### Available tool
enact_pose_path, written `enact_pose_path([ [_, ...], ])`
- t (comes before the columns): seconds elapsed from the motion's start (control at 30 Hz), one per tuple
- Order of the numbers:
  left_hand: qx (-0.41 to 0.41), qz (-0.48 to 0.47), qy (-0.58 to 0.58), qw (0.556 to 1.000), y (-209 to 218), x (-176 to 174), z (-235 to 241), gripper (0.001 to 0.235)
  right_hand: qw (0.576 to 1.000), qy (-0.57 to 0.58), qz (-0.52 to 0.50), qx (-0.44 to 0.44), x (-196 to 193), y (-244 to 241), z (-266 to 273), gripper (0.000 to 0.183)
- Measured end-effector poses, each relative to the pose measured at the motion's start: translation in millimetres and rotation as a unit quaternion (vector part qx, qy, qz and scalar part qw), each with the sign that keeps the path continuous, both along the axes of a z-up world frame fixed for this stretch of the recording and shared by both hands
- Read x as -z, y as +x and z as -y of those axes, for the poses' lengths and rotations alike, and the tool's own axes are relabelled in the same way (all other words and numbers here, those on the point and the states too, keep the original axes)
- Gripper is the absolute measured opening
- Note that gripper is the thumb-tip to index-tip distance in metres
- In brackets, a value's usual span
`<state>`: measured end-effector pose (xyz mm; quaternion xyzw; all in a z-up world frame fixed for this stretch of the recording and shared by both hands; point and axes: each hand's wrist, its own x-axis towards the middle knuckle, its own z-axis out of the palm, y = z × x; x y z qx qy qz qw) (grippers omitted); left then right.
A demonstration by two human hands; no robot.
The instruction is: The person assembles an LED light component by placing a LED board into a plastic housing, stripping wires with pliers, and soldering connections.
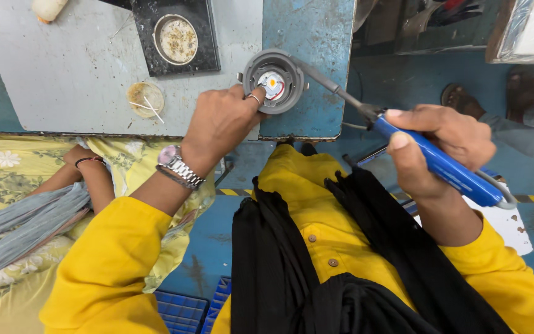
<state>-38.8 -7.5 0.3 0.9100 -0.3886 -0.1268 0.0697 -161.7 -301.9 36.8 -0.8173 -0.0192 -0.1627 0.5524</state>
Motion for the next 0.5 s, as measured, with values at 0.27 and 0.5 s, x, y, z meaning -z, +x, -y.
enact_pose_path([
  [0.27,-0.122,0.049,-0.151,0.98,2,-35,12,0.019,0.993,0.104,0.0,0.054,7,-9,6,0.031],
  [0.5,-0.157,-0.001,0.004,0.988,19,3,36,0.007,0.99,0.124,0.033,0.058,13,-12,14,0.031],
])
